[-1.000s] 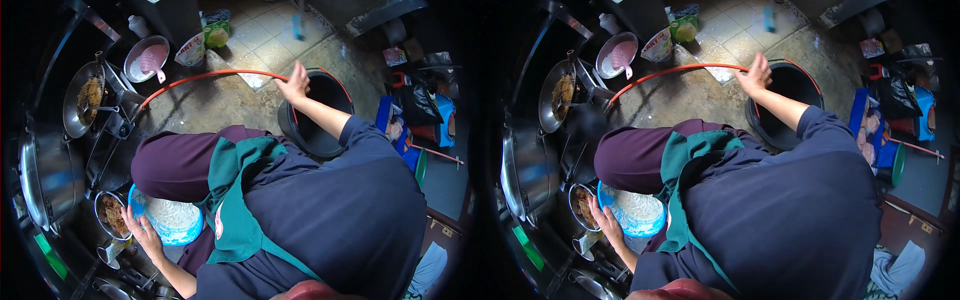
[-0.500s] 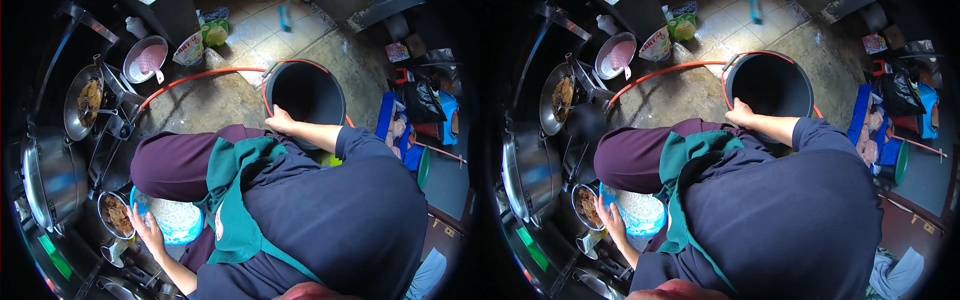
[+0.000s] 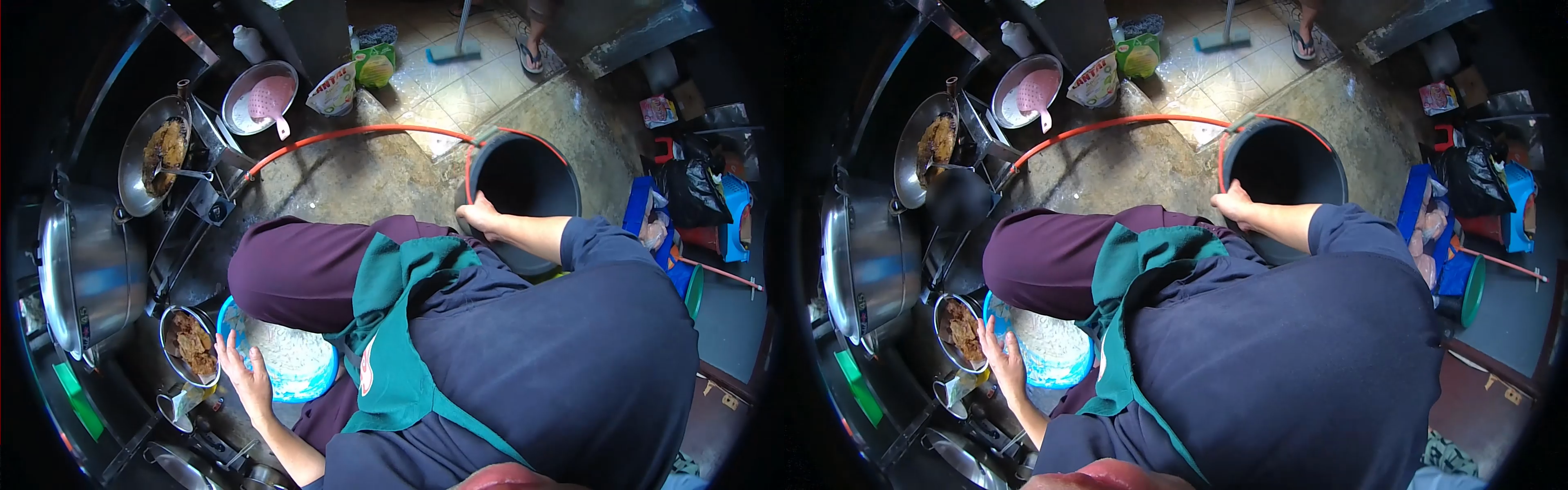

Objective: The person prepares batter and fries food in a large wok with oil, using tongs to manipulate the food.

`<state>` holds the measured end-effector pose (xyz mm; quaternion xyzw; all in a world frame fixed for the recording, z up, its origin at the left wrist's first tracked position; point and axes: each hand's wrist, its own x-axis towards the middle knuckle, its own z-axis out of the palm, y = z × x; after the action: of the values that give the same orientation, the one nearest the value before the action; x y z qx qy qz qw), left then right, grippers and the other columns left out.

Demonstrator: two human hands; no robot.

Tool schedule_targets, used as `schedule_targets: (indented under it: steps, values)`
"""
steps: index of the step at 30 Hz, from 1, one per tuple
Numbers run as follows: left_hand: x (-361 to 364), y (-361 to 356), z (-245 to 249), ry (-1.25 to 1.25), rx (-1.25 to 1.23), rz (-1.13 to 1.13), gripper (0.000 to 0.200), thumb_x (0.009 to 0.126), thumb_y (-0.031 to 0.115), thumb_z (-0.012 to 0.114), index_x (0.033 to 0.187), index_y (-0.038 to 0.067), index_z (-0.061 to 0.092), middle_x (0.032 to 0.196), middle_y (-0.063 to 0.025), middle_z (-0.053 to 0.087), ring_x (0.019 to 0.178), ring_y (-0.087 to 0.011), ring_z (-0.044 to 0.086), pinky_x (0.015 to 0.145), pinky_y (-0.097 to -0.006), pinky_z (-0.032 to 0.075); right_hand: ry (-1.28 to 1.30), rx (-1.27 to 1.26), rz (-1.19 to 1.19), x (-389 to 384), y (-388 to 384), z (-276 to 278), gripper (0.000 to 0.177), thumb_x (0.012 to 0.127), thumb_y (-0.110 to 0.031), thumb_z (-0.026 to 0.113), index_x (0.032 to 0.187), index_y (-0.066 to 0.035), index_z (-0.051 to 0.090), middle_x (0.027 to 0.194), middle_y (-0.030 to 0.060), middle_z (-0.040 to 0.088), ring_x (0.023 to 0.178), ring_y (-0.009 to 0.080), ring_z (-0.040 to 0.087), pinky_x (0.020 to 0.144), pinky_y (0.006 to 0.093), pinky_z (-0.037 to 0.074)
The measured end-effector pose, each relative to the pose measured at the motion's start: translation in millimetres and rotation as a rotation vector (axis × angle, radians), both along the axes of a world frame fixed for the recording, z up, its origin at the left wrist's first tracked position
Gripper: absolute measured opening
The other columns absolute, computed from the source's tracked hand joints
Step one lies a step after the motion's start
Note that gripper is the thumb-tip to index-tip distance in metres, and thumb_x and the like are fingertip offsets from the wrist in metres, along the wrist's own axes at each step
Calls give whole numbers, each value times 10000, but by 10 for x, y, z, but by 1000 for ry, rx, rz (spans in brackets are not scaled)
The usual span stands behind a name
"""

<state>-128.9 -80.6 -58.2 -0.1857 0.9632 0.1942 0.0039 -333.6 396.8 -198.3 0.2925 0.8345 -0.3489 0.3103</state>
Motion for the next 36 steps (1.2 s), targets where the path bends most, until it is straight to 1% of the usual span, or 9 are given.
schedule_targets:
  steps: [4,9,13,16,18,19,25,29,36]
  values:
    - [8,-1,-13,-28,19,10,450,923,209,539,1352,118,441,1495,-145,260,1344,-321,306,986,-445,397,26,7,-91,220,127,68,729,699,-247,648,1291,61,355,1232,274,512,1170,362,506,977,389,399]
    - [-25,7,6,-34,58,18,450,925,216,537,1353,117,439,1496,-142,261,1347,-324,301,993,-449,390,-108,-33,151,391,272,131,759,708,-278,634,1314,56,321,1236,285,505,1184,365,494,981,386,407]
    - [-20,-15,-15,-39,18,-23,449,924,212,535,1352,115,439,1493,-149,265,1353,-327,292,1004,-456,379,-76,4,280,463,350,32,778,732,-318,642,1322,59,303,1250,298,493,1195,382,482,1001,389,397]
    - [-45,40,23,-34,75,8,458,883,131,558,1325,77,448,1470,-179,289,1351,-362,273,1089,-461,246,-51,29,408,449,356,45,782,749,-334,642,1324,64,293,1259,309,481,1207,394,467,1011,396,389]
    - [-35,24,20,-48,4,-27,448,909,179,540,1340,99,443,1481,-166,280,1355,-347,278,1052,-462,312,-61,39,461,444,349,111,776,757,-332,638,1323,68,290,1259,315,476,1208,400,462,1012,402,386]
    - [-27,17,21,-58,-32,-46,444,922,204,530,1347,110,441,1486,-159,275,1357,-339,280,1033,-463,345,-47,28,460,447,355,111,789,750,-337,645,1323,71,286,1253,318,479,1207,397,465,1010,401,387]
    - [-14,37,21,-60,37,-3,441,917,202,526,1341,110,443,1478,-161,291,1364,-360,260,1085,-462,260,-63,21,460,431,375,65,836,731,-344,659,1340,77,271,1269,318,468,1220,393,454,1022,396,378]
    - [-15,48,49,-71,6,-14,438,916,199,527,1337,108,445,1479,-156,289,1366,-363,255,1080,-467,270,-61,-17,493,434,474,-122,905,738,-337,658,1386,98,200,1324,323,417,1259,384,419,1054,382,354]
    - [-11,70,78,-71,3,-10,433,908,185,536,1326,102,455,1476,-151,295,1361,-358,264,1084,-466,262,-76,32,458,432,348,29,878,768,-320,659,1388,96,196,1344,321,395,1274,380,401,1062,375,347]
